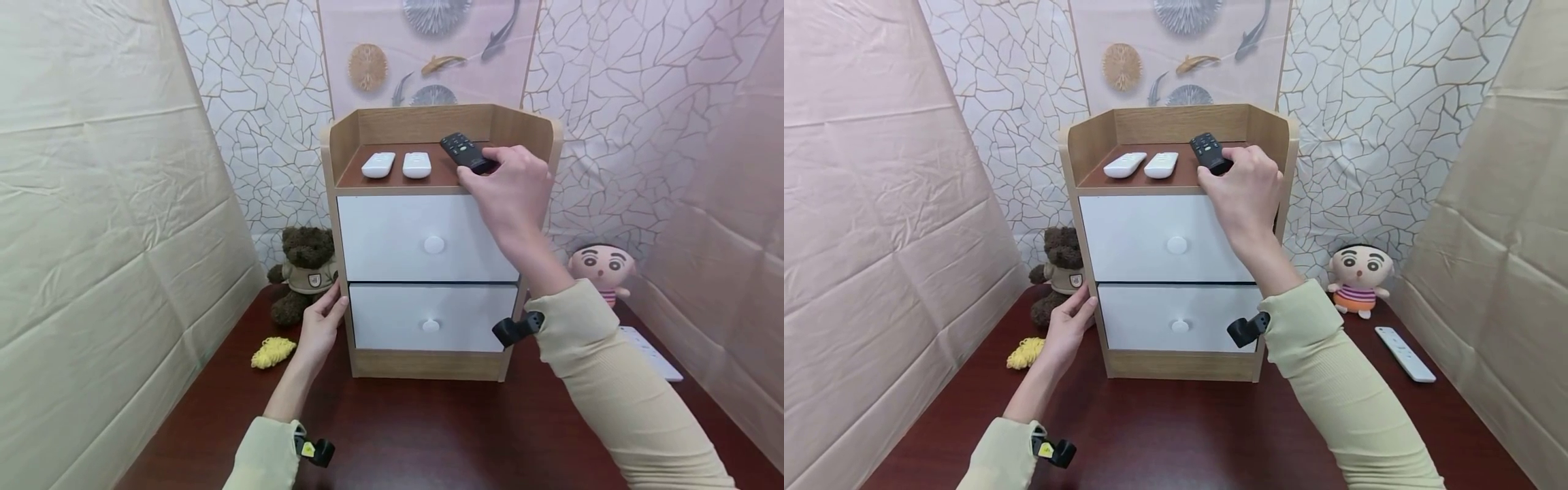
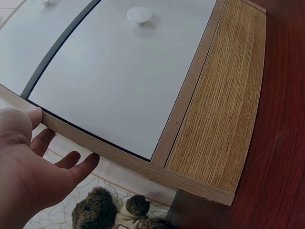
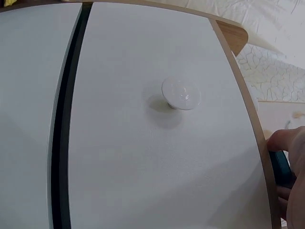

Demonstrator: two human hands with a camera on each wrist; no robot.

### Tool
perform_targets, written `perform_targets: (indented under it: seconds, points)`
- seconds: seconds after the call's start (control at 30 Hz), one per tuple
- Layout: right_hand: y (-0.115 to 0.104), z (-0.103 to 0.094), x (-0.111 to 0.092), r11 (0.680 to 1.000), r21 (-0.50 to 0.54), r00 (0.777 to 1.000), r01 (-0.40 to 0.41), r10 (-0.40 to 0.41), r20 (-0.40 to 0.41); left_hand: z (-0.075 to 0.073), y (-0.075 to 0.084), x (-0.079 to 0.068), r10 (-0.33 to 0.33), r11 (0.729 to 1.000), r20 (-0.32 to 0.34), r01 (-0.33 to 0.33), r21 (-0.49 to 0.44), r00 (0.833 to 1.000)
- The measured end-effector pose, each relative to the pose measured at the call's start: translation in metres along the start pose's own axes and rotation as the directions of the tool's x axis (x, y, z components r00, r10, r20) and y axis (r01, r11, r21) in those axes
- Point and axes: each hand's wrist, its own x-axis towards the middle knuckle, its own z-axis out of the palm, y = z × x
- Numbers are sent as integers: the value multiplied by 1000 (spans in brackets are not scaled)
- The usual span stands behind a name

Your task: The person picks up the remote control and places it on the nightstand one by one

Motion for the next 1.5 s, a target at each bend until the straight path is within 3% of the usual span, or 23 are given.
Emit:
perform_targets:
  seconds: [0.37, 0.7, 1.07, 1.5]
  points:
    - [-5, 0, 2, 998, -62, 996, 12, -7, 88, 0, -1, 1, 17, 1000, -1, -17, 11, 1000]
    - [-11, -6, 2, 985, -172, 976, -8, 45, 215, 0, -3, -1, 11, 1000, -2, -11, 7, 1000]
    - [-4, -11, -2, 1000, -6, 975, -9, 10, 224, -1, -2, 0, 15, 1000, -5, -15, 0, 1000]
    - [-7, -7, 6, 1000, -3, 960, -31, 30, 278, 0, -3, -1, 14, 1000, -11, -14, 13, 1000]
